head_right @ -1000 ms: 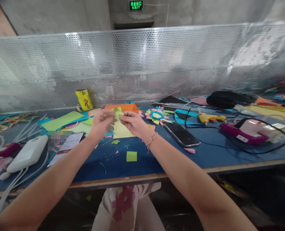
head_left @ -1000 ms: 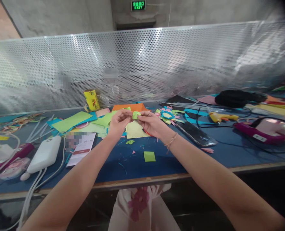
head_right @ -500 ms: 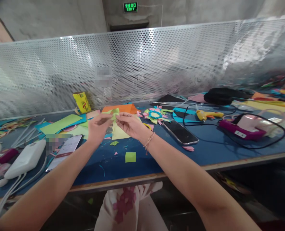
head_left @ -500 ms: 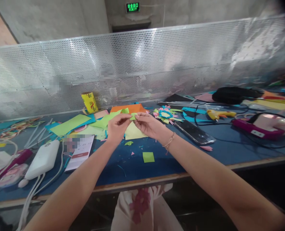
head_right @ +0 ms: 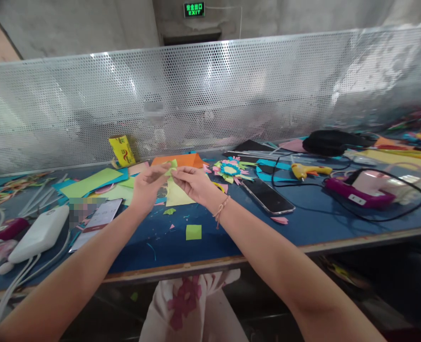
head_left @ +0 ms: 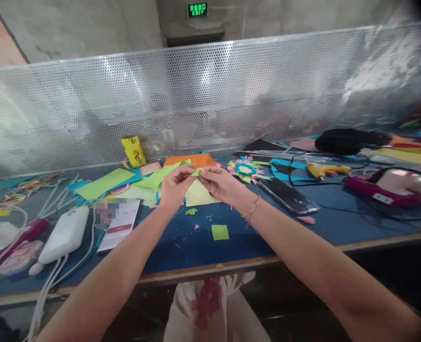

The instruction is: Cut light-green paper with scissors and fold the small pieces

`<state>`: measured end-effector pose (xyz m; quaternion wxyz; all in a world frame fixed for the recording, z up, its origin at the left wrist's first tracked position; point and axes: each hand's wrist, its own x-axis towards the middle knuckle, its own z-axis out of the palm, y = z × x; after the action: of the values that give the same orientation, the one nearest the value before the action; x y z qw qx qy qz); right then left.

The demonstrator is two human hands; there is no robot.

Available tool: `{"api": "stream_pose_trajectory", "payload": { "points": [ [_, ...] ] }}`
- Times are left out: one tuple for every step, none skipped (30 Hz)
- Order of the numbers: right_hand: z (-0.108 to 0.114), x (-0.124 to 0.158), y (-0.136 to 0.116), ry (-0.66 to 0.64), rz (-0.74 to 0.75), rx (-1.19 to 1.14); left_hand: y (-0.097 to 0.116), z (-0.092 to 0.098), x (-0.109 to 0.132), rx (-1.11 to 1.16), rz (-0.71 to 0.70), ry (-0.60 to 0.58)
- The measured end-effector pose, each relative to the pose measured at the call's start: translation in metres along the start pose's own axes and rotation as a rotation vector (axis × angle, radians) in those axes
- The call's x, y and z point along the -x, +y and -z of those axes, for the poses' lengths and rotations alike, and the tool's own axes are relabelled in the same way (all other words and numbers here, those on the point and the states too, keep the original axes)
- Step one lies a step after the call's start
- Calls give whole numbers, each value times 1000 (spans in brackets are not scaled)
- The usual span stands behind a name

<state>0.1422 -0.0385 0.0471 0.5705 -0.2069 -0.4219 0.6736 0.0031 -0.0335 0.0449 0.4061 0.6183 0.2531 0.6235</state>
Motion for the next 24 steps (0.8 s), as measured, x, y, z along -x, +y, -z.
{"api": "stream_pose_trajectory", "payload": {
  "points": [
    [0, 0, 0, -1, -7, 3, -1, 1, -1, 0, 6, -12],
    [0, 0, -1, -4, -14, 9, -2, 1, -1, -1, 12, -23],
    [1, 0, -1, -7, -17, 16, -3, 1, -1, -1, 17, -30],
    [1, 0, -1, -10, -20, 24, -4, 1, -2, 2, 23, -35],
    [2, -1, -1, -12, -21, 31, -5, 1, -2, 8, 31, -37],
    [3, -1, -2, -16, -25, 39, -6, 1, -2, 16, 41, -37],
    [4, -1, -2, -21, -31, 46, -6, 0, -2, 25, 52, -34],
    [5, -1, -2, -29, -36, 50, -6, 0, -2, 35, 61, -31],
    [5, -2, -3, -38, -40, 52, -6, -1, -2, 42, 67, -28],
    [6, -2, -3, -48, -44, 50, -6, -1, -1, 47, 69, -25],
    [6, -1, -3, -56, -45, 45, -5, -1, -1, 50, 68, -23],
    [6, -1, -4, -61, -45, 39, -5, -2, -1, 53, 65, -19],
    [6, -1, -4, -62, -46, 35, -4, -2, -1, 58, 63, -14],
    [5, 0, -4, -63, -51, 35, -4, -2, -1, 64, 66, -6],
    [5, 0, -4, -63, -56, 40, -5, -2, -1, 73, 74, 3],
    [4, 0, -4, -62, -61, 51, -5, -2, -2, 86, 88, 12],
    [4, 0, -5, -60, -66, 63, -6, -2, -2, 104, 109, 21],
    [3, 0, -4, -58, -69, 76, -6, -2, -3, 129, 139, 30],
    [4, 0, -4, -57, -70, 85, -7, -3, -3, 160, 175, 37],
    [4, -1, -4, -56, -70, 92, -7, -3, -4, 198, 215, 40],
    [5, -1, -4, -58, -70, 97, -7, -3, -4, 238, 257, 39],
    [6, -2, -3, -61, -69, 101, -7, -4, -4, 276, 295, 39],
    [6, -2, -3, -65, -67, 104, -6, -4, -5, 311, 325, 37],
    [7, -2, -2, -65, -66, 110, -6, -4, -5, 342, 344, 38]
  ]
}}
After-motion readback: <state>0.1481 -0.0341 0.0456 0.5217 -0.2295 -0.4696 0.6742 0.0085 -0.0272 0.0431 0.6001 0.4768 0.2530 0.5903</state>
